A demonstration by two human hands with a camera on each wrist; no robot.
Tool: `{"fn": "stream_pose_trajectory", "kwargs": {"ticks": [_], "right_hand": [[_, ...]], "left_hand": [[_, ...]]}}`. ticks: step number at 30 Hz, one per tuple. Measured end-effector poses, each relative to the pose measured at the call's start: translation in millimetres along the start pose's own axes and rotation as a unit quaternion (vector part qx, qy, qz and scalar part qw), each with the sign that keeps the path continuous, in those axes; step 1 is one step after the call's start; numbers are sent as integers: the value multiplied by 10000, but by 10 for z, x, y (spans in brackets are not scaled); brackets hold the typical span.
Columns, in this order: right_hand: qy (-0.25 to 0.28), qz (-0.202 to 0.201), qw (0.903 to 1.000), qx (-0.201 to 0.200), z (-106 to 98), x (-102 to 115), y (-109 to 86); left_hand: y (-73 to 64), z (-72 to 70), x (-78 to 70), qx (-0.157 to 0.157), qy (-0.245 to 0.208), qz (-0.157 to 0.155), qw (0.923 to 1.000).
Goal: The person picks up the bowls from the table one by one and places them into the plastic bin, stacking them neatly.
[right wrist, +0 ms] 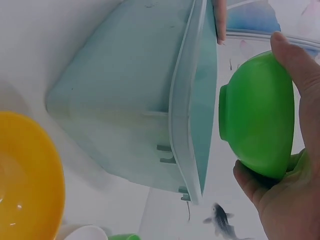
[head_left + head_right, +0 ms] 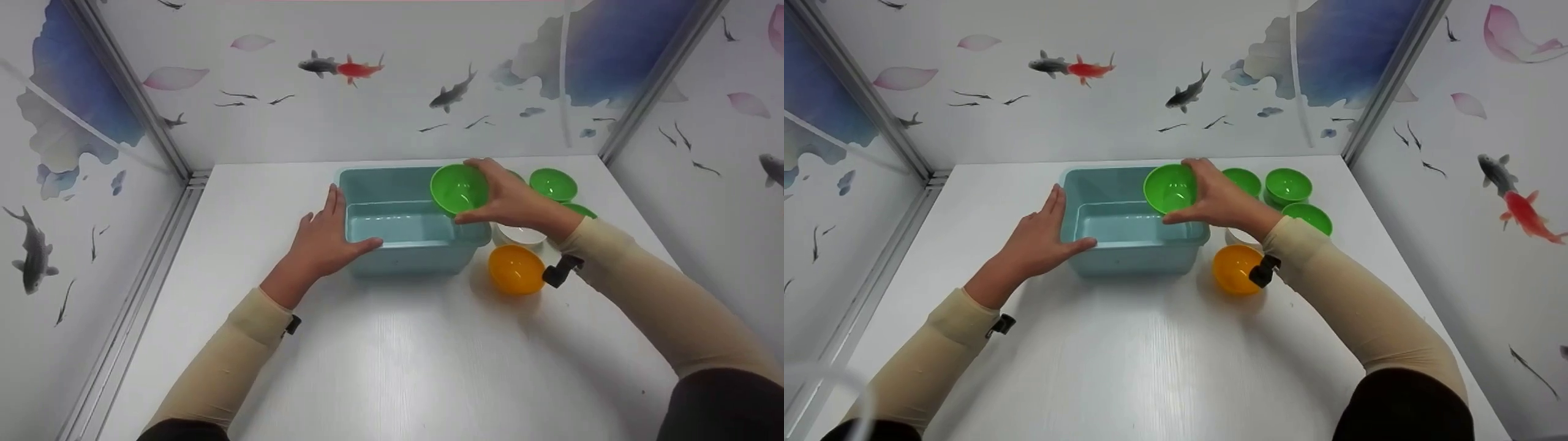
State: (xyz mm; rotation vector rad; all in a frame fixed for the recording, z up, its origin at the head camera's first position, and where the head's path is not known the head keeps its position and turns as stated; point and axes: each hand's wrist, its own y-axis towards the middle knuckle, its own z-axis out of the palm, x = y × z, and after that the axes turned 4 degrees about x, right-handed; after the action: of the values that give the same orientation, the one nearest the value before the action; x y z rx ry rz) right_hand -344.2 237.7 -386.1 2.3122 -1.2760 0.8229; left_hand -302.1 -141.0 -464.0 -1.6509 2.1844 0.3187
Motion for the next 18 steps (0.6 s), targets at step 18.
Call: {"fn": "stream_pose_trajectory", "kwargs": {"ticks": [18], "right_hand": [[-4, -160, 9983, 558, -40, 78, 352]], "left_hand": [[-6, 1, -17, -103, 118, 49, 9999]]}}
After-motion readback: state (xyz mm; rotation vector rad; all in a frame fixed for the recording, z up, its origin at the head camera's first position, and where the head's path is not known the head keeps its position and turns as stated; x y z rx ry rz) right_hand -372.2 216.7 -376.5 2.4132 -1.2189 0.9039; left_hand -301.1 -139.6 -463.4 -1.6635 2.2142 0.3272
